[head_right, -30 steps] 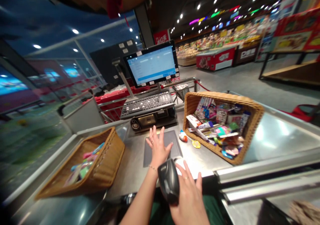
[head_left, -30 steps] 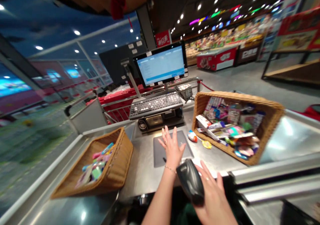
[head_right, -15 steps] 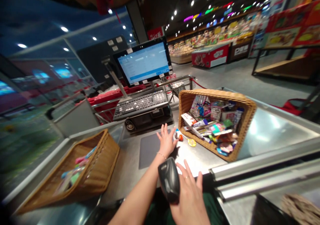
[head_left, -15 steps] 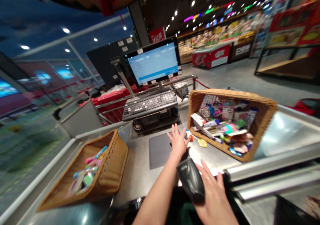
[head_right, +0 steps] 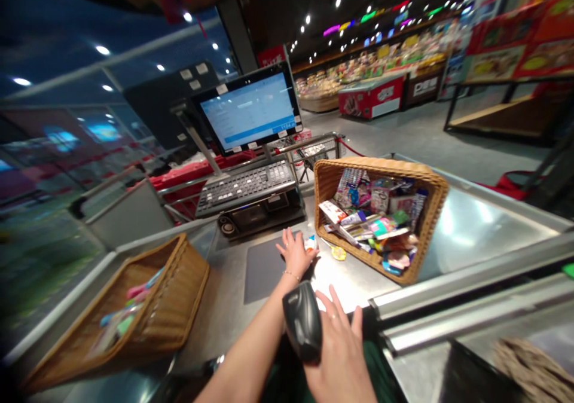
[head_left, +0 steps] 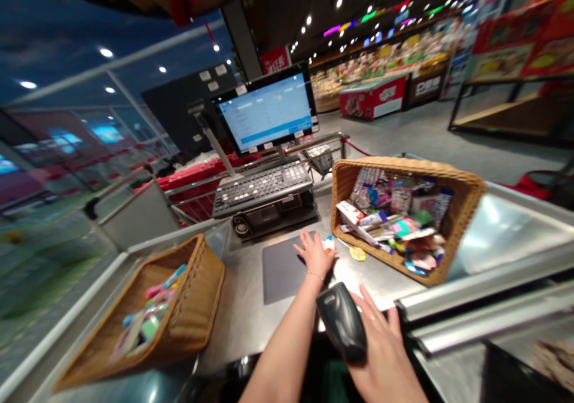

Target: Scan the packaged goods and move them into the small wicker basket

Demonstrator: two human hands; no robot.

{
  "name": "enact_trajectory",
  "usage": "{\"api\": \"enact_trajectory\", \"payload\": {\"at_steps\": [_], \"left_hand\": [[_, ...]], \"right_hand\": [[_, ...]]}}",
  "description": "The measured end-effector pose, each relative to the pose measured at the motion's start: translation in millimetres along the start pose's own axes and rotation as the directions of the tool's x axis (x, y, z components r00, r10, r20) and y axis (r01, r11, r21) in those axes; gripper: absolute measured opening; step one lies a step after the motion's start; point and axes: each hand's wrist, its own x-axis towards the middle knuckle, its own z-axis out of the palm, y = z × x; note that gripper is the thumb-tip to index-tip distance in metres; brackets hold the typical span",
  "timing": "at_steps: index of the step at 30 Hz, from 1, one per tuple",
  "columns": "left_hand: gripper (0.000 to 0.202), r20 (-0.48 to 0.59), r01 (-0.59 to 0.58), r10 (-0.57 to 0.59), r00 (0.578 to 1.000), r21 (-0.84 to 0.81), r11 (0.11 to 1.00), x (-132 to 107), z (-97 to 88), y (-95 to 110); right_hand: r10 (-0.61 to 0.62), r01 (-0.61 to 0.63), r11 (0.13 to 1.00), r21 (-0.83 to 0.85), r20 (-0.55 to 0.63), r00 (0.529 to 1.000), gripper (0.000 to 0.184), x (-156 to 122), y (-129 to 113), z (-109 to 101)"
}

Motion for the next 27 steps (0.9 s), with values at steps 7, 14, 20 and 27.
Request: {"api": "enact_trajectory", "payload": {"at_steps": [7, 14, 20, 27], "left_hand": [[0.066, 0.056, -0.024, 0.022, 0.998, 0.021, 0.999, 0, 2.3, -1], [0.035, 0.155, -0.076, 0.073, 0.985, 0.015, 0.997, 6, -1.8, -1], [0.036, 0.007, 0.038, -0.038, 0.999, 0.004, 0.999, 5, -2.2, -6], [0.080, 0.179, -0.064, 0.069, 0.981, -0.034, 0.997, 6, -5.8, 4]], "right_hand": [[-0.015, 0.015, 1.000, -0.004, -0.008, 1.000, 0.049, 1, -1, -1], [0.007, -0.007, 1.000, -0.003, 0.026, 1.000, 0.049, -1, 1, -1], [0.003, -0.003, 1.000, 0.000, 0.014, 1.000, 0.050, -2, 0, 0], [0.007, -0.007, 1.000, 0.004, 0.001, 1.000, 0.051, -2, 3, 1]]}}
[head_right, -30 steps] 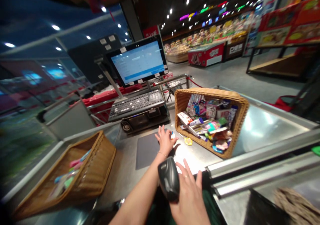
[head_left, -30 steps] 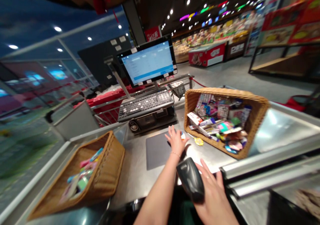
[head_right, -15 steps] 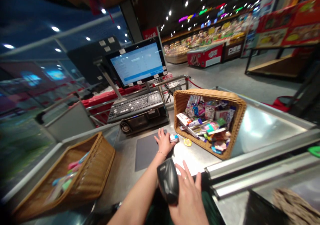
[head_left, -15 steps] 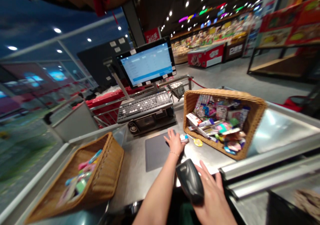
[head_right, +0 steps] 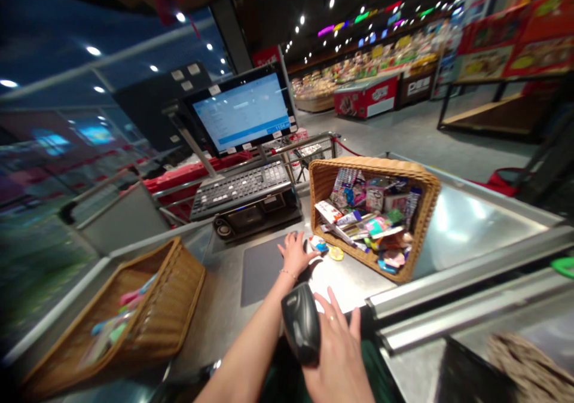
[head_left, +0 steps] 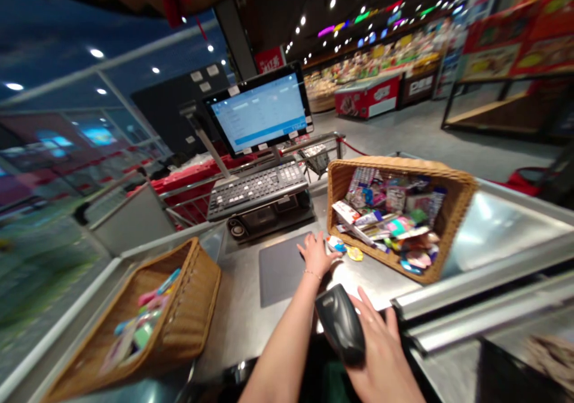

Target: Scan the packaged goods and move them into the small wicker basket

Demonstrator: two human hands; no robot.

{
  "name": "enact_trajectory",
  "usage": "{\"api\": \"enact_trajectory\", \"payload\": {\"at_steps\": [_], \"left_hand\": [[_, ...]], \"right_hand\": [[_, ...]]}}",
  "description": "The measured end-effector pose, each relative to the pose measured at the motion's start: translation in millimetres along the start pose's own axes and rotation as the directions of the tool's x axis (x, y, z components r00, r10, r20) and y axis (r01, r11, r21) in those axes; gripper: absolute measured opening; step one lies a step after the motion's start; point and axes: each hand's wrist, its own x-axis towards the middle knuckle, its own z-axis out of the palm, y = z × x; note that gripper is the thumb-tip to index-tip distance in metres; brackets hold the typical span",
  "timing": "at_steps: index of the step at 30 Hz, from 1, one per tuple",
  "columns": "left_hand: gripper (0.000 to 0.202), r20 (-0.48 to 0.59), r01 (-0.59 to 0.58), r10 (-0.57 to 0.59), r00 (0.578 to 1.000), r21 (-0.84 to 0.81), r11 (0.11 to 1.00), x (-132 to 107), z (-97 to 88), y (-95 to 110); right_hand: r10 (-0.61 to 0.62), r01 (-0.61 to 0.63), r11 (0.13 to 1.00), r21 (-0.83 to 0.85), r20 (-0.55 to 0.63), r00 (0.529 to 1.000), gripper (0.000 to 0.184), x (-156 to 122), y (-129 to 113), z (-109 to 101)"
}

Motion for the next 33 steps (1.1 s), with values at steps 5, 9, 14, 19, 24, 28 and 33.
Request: {"api": "enact_trajectory", "payload": {"at_steps": [5, 9, 14, 19, 24, 28, 33], "left_hand": [[0.076, 0.056, -0.180, 0.180, 0.982, -0.002, 0.984, -1, 0.9, 15], [0.050, 0.034, -0.267, 0.266, 0.963, 0.039, 0.963, 1, 3.2, 24], [0.028, 0.014, -0.188, 0.189, 0.982, -0.018, 0.982, -3, 10.9, 19], [0.037, -0.141, -0.057, 0.037, 0.989, -0.135, 0.989, -11, 10.7, -8], [0.051, -0.248, 0.055, -0.112, 0.962, -0.226, 0.972, -20, -1.6, -49], [0.056, -0.193, -0.081, 0.032, 0.981, -0.252, 0.964, -38, -18.5, -74], [0.061, 0.148, -0.315, 0.343, 0.928, -0.183, 0.931, -52, -42.7, -69]], "right_hand": [[0.052, -0.053, 0.998, 0.040, 0.023, 0.998, 0.049, 2, -6, -5], [0.116, -0.116, 0.993, 0.035, 0.001, 0.993, 0.054, 2, -12, -6], [0.133, -0.132, 0.989, 0.059, -0.001, 0.991, 0.055, 1, -14, -8], [0.095, -0.100, 0.991, 0.088, 0.051, 0.994, 0.048, 1, -10, -9], [0.048, -0.054, 0.995, 0.082, 0.068, 0.997, 0.052, -3, -7, -5], [0.021, -0.025, 0.998, 0.058, 0.066, 0.998, 0.053, -5, -8, -2], [0.005, -0.008, 0.999, 0.050, 0.063, 0.998, 0.058, -5, -18, -1]]}}
